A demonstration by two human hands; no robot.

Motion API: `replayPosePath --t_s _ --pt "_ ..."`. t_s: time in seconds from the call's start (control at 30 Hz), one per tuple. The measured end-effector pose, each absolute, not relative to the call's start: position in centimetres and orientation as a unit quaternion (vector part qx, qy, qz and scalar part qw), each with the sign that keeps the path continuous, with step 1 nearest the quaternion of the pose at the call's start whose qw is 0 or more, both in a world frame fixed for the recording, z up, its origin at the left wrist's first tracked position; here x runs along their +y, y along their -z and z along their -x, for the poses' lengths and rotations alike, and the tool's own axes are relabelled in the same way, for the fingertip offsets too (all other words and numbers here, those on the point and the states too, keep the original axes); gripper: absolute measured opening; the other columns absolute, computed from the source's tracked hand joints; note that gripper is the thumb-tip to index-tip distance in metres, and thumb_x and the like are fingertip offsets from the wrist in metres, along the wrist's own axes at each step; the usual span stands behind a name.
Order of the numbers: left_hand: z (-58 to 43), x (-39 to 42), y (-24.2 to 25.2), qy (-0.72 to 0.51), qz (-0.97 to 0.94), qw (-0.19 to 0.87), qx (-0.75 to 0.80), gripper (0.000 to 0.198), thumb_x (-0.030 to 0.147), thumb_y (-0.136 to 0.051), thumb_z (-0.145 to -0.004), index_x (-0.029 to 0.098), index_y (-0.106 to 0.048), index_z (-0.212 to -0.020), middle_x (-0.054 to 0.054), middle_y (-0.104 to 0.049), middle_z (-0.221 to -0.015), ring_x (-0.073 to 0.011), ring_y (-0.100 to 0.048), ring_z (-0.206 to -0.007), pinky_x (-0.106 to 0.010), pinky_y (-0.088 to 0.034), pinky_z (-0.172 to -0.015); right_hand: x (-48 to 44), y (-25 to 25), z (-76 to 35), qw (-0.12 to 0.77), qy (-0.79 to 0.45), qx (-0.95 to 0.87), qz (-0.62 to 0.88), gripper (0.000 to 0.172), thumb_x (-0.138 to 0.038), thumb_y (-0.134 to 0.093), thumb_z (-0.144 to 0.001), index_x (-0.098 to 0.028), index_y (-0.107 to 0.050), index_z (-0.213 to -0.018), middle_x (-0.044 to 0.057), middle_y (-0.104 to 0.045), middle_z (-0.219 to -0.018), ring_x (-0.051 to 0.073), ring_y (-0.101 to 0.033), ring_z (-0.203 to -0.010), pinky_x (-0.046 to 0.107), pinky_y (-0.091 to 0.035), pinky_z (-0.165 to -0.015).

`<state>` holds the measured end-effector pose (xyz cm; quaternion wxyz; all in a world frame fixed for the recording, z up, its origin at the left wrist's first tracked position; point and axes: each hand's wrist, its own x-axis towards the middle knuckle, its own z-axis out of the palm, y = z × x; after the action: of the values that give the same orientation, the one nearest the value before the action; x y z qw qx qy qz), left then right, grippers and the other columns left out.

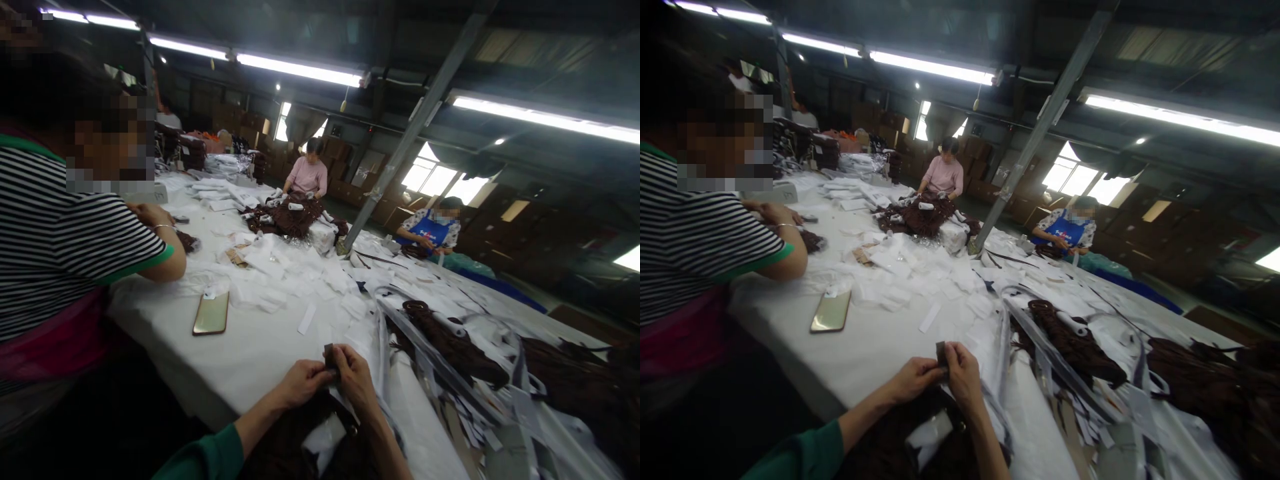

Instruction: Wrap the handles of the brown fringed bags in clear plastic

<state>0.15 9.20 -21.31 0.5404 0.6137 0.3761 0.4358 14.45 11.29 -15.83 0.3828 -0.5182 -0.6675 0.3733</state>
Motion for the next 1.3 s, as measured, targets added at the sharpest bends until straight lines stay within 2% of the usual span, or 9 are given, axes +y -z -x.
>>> replayPosePath --t_s 0.13,0.27,0.4,0.5,0.63,0.77,1.03,1.2,1.3 --pt "0.2 9.3 21.5 -0.461 -0.559 0.595 0.349 0.049 0.057 -0.054 -0.078 0.010 -0.062 -0.066 0.004 -0.042 -0.054 -0.0091 -0.034 -0.054 -0.023 -0.024 -0.051 11.3 16.0 -17.6 0.448 -0.396 -0.582 0.551 0.051 -0.059 -0.058 -0.074 -0.017 -0.062 -0.102 0.011 -0.070 -0.096 0.026 -0.065 -0.093 0.037 -0.053 -0.078" --pt "0.0 9.3 21.9 -0.467 -0.530 0.619 0.344 0.051 0.059 -0.059 -0.074 0.009 -0.063 -0.065 0.002 -0.047 -0.054 -0.0092 -0.037 -0.053 -0.023 -0.025 -0.051 9.1 16.0 -19.9 0.377 -0.386 -0.625 0.564 0.045 -0.053 -0.056 -0.079 -0.017 -0.061 -0.105 0.011 -0.070 -0.098 0.025 -0.066 -0.093 0.038 -0.053 -0.082" --pt "0.1 9.3 21.8 -0.463 -0.508 0.648 0.328 0.051 0.060 -0.060 -0.072 0.009 -0.064 -0.066 0.001 -0.052 -0.055 -0.0094 -0.040 -0.051 -0.023 -0.026 -0.051 6.6 17.1 -19.5 0.298 -0.256 -0.742 0.543 0.043 -0.041 -0.058 -0.081 -0.020 -0.053 -0.118 0.010 -0.068 -0.102 0.024 -0.066 -0.091 0.038 -0.054 -0.081" --pt "0.4 9.5 21.8 -0.458 -0.497 0.659 0.329 0.053 0.062 -0.060 -0.071 0.010 -0.064 -0.064 0.000 -0.054 -0.054 -0.0090 -0.040 -0.050 -0.024 -0.026 -0.051 6.3 18.6 -19.2 0.298 -0.113 -0.818 0.478 0.044 -0.030 -0.059 -0.080 -0.018 -0.051 -0.121 0.012 -0.066 -0.106 0.025 -0.064 -0.096 0.039 -0.053 -0.083" --pt "0.8 9.7 21.9 -0.434 -0.508 0.664 0.334 0.052 0.063 -0.060 -0.070 0.011 -0.060 -0.060 0.000 -0.053 -0.051 -0.0084 -0.037 -0.047 -0.024 -0.024 -0.049 6.6 18.8 -19.6 0.318 -0.023 -0.870 0.377 0.028 -0.018 -0.045 -0.088 -0.021 -0.056 -0.114 0.007 -0.068 -0.091 0.020 -0.065 -0.082 0.031 -0.055 -0.071" --pt "1.1 9.8 20.9 -0.384 -0.555 0.661 0.328 0.048 0.059 -0.061 -0.070 0.013 -0.058 -0.058 0.002 -0.051 -0.050 -0.0087 -0.038 -0.048 -0.024 -0.022 -0.048 6.0 16.0 -19.3 0.288 -0.012 -0.895 0.339 0.020 -0.019 -0.044 -0.092 -0.021 -0.061 -0.101 0.004 -0.066 -0.077 0.017 -0.061 -0.068 0.027 -0.052 -0.060" --pt "1.5 9.8 17.7 -0.271 -0.642 0.647 0.309 0.044 0.053 -0.060 -0.073 0.014 -0.053 -0.055 0.005 -0.040 -0.048 -0.0074 -0.030 -0.046 -0.025 -0.017 -0.045 6.8 12.9 -18.0 0.266 -0.032 -0.889 0.371 0.026 -0.019 -0.043 -0.090 -0.023 -0.068 -0.089 0.010 -0.065 -0.101 0.021 -0.060 -0.086 0.035 -0.052 -0.072" --pt "0.9 8.6 17.2 -0.300 -0.660 0.615 0.311 0.037 0.043 -0.059 -0.076 0.015 -0.048 -0.053 0.006 -0.033 -0.049 -0.0069 -0.027 -0.048 -0.025 -0.019 -0.046 8.0 13.8 -17.0 0.272 -0.123 -0.828 0.474 0.027 -0.034 -0.053 -0.087 -0.022 -0.067 -0.067 0.004 -0.064 -0.068 0.019 -0.060 -0.070 0.031 -0.048 -0.066" --pt "0.8 8.0 17.3 -0.322 -0.644 0.624 0.304 0.033 0.038 -0.057 -0.077 0.014 -0.051 -0.055 0.006 -0.034 -0.050 -0.0069 -0.028 -0.049 -0.024 -0.019 -0.046 8.1 14.3 -16.5 0.291 -0.142 -0.807 0.493 0.030 -0.038 -0.053 -0.086 -0.022 -0.067 -0.065 0.004 -0.063 -0.065 0.018 -0.059 -0.070 0.029 -0.046 -0.064"
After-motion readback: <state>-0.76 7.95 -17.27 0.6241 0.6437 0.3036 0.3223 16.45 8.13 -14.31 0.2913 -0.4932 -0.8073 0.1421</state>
